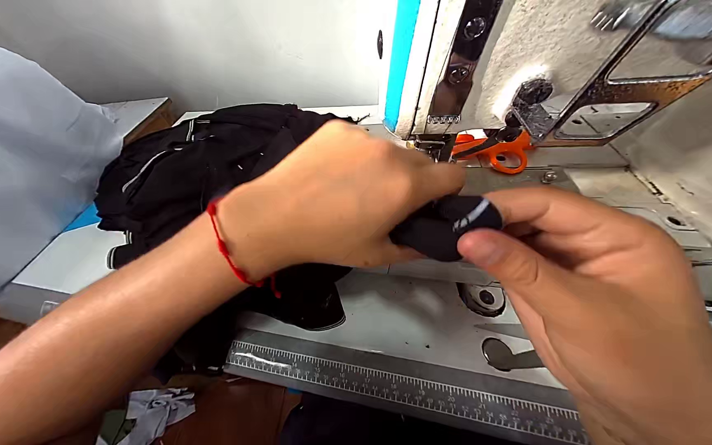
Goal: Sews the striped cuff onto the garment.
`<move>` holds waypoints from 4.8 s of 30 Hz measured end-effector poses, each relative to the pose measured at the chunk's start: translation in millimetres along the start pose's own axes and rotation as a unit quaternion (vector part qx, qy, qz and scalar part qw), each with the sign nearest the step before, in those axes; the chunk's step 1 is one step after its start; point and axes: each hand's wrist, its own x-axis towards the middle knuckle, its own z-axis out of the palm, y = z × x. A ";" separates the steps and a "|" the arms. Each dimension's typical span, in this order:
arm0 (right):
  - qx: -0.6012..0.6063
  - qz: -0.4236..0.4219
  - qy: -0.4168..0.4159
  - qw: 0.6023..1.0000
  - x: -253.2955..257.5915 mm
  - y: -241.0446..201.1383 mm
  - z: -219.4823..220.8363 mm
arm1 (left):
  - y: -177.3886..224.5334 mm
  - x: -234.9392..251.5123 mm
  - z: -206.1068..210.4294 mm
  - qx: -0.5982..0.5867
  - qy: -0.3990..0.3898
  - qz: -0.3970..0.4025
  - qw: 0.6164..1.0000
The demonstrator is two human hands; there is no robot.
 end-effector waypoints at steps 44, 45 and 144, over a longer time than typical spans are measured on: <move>-0.287 -0.065 0.041 0.955 -28.7 34.5 1.8 | -12.4 -28.7 36.8 0.129 0.023 0.005 0.991; -0.291 -0.064 0.043 0.954 -27.6 35.5 2.1 | -14.7 -27.6 37.3 0.127 0.023 0.007 0.992; -0.266 -0.159 0.026 0.951 -108.8 49.3 59.1 | 171.2 -99.3 59.9 -0.577 0.547 -0.432 0.426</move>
